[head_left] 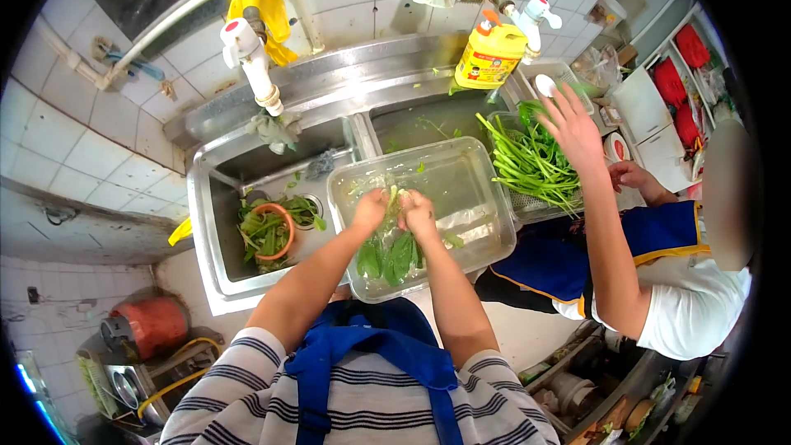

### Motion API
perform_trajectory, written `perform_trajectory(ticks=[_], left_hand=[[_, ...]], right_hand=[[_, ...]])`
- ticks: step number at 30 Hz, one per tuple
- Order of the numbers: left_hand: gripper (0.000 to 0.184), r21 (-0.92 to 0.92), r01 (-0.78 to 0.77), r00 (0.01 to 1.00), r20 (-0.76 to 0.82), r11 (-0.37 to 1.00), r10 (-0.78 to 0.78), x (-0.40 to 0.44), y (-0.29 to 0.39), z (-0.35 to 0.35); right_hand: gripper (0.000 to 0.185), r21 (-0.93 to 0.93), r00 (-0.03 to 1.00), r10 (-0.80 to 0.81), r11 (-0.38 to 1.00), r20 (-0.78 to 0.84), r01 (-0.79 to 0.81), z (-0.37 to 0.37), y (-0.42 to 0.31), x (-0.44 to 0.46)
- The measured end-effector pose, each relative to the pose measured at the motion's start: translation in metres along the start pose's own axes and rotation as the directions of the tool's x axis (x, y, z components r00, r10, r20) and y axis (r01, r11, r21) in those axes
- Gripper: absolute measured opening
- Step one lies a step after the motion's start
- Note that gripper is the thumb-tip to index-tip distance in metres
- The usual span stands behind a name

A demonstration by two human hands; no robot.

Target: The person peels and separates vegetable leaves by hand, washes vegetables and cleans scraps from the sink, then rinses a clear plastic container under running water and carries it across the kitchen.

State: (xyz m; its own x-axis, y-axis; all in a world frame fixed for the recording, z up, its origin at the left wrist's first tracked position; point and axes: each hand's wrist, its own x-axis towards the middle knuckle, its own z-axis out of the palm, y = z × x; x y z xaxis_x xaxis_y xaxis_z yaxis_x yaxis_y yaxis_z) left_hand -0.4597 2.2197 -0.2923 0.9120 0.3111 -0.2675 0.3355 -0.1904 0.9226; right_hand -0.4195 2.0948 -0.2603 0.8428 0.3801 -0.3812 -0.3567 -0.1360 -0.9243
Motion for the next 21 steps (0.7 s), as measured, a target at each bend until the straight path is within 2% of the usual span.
perform_trajectory(ticks=[1,2,3,4,5,6,7,8,9,10,11,12,16,18,19,20,21], left_hand=[[0.031,-0.004,-0.002,1.0,0.001,1.0,0.002,0.001,0.003,-0.001],[0.031,0.108,-0.01,1.0,-0.003,0.994,0.01,0.001,0.006,-0.002],[0.033,0.219,-0.016,1.0,-0.006,0.976,0.017,0.0,0.008,-0.003],[0.033,0.219,-0.016,1.0,-0.004,0.976,0.017,0.0,0.01,-0.003],[0.033,0.031,0.039,0.999,0.003,0.999,-0.039,-0.001,0.012,-0.003],[0.035,-0.158,0.092,0.996,0.018,0.983,-0.09,-0.003,0.018,-0.004],[0.035,-0.159,0.091,0.996,0.019,0.983,-0.089,-0.005,0.024,-0.008],[0.034,-0.285,0.214,0.976,0.096,0.934,-0.195,-0.008,0.029,-0.013],[0.034,-0.394,0.336,0.941,0.185,0.855,-0.285,-0.01,0.032,-0.017],[0.034,-0.395,0.335,0.941,0.185,0.855,-0.283,-0.01,0.029,-0.018],[0.027,-0.429,0.272,0.952,0.25,0.861,-0.177,-0.01,0.027,-0.018],[0.02,-0.465,0.211,0.949,0.309,0.86,-0.066,-0.009,0.025,-0.018],[0.016,-0.533,0.173,0.974,0.22,0.828,-0.063,-0.015,0.022,-0.011],[0.021,-0.44,0.251,0.959,0.234,0.862,-0.16,-0.019,0.028,-0.013],[0.021,-0.44,0.252,0.959,0.236,0.862,-0.16,-0.021,0.033,-0.016],[0.024,-0.325,0.316,0.934,0.272,0.892,-0.232,-0.022,0.038,-0.02],[0.027,-0.202,0.375,0.904,0.298,0.905,-0.307,-0.023,0.041,-0.023]], right_hand=[[0.018,-0.09,1.0,0.019,0.996,-0.015,-0.021,-0.001,-0.002,-0.001],[0.018,-0.093,1.0,0.019,0.995,-0.018,-0.02,-0.002,-0.003,0.0],[0.021,-0.041,0.996,0.074,0.996,-0.047,-0.076,-0.005,-0.004,0.001],[0.025,0.013,0.989,0.13,0.991,-0.073,-0.13,-0.007,-0.005,0.003],[0.025,0.013,0.989,0.132,0.991,-0.074,-0.131,-0.011,-0.005,0.003],[0.025,0.126,0.986,0.169,0.978,-0.011,-0.166,-0.015,-0.009,0.002],[0.025,0.234,0.979,0.198,0.95,0.056,-0.205,-0.018,-0.013,0.002],[0.025,0.234,0.979,0.197,0.951,0.054,-0.204,-0.019,-0.016,0.001],[0.024,0.373,0.979,0.169,0.906,0.111,-0.199,-0.02,-0.02,-0.001],[0.024,0.503,0.978,0.133,0.841,0.163,-0.198,-0.021,-0.022,-0.002],[0.026,0.515,0.966,0.081,0.833,0.245,-0.201,-0.028,-0.019,-0.002],[0.026,0.515,0.966,0.08,0.834,0.245,-0.199,-0.028,-0.017,-0.003],[0.022,0.394,0.995,0.062,0.915,0.072,-0.085,-0.022,-0.005,-0.001],[0.02,0.328,0.998,0.063,0.942,0.015,-0.065,-0.02,-0.002,0.001],[0.018,0.222,0.991,0.131,0.967,-0.021,-0.123,-0.019,-0.004,0.0],[0.018,0.115,0.979,0.195,0.976,-0.064,-0.187,-0.018,-0.004,0.0],[0.022,0.093,0.978,0.184,0.98,-0.097,-0.175,-0.015,-0.004,-0.002]])
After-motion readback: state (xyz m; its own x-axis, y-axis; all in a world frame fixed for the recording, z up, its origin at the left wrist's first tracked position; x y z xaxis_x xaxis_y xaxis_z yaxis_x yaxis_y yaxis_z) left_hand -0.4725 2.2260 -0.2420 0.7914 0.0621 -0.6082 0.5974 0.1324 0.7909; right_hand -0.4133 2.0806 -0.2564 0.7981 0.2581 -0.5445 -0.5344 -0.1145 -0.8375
